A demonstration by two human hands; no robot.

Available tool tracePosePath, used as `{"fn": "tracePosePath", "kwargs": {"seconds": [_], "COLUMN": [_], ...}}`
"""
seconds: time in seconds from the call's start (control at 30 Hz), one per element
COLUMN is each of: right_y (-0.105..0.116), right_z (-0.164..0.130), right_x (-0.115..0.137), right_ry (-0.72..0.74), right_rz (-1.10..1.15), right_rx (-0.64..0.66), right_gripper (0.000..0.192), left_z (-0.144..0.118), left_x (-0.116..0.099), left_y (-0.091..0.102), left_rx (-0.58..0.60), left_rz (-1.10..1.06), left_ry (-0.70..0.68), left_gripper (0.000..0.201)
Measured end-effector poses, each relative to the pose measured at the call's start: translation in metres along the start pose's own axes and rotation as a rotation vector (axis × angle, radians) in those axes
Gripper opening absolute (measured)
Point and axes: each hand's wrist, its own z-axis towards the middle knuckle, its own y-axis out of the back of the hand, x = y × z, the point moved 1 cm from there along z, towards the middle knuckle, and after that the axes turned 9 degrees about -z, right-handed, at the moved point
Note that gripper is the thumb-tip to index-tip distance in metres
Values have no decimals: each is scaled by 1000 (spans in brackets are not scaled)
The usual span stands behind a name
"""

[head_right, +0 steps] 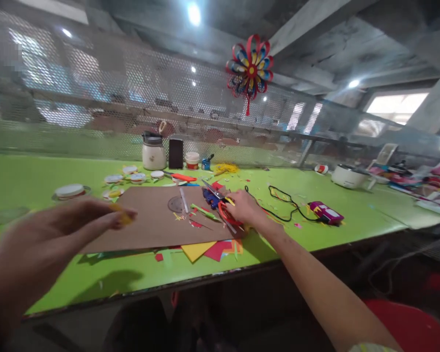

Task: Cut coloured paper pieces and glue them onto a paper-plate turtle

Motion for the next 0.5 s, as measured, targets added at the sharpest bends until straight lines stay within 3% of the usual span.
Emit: {"fn": "tracePosePath", "kwargs": {"seconds": [0.07,0.13,0.23,0.5], "right_y": [-11,-21,-32,-39], "right_z": [13,19,21,28], "right_x": [-7,-8,-8,-19], "right_ry": [-28,-51,-82,-183], "right_rz": [-30,-34,1,202], "right_rx": [87,143,176,132], "right_gripper": [27,43,58,44], "left_z": [17,37,62,77], "left_x": [-6,-1,16,44], "left_y": [-27,-45,-55,-59], "left_rx": [229,330,364,371], "left_rz": [-224,-393,-544,-614], "left_ry": [52,154,279,414], "left_gripper": [16,17,16,11]}}
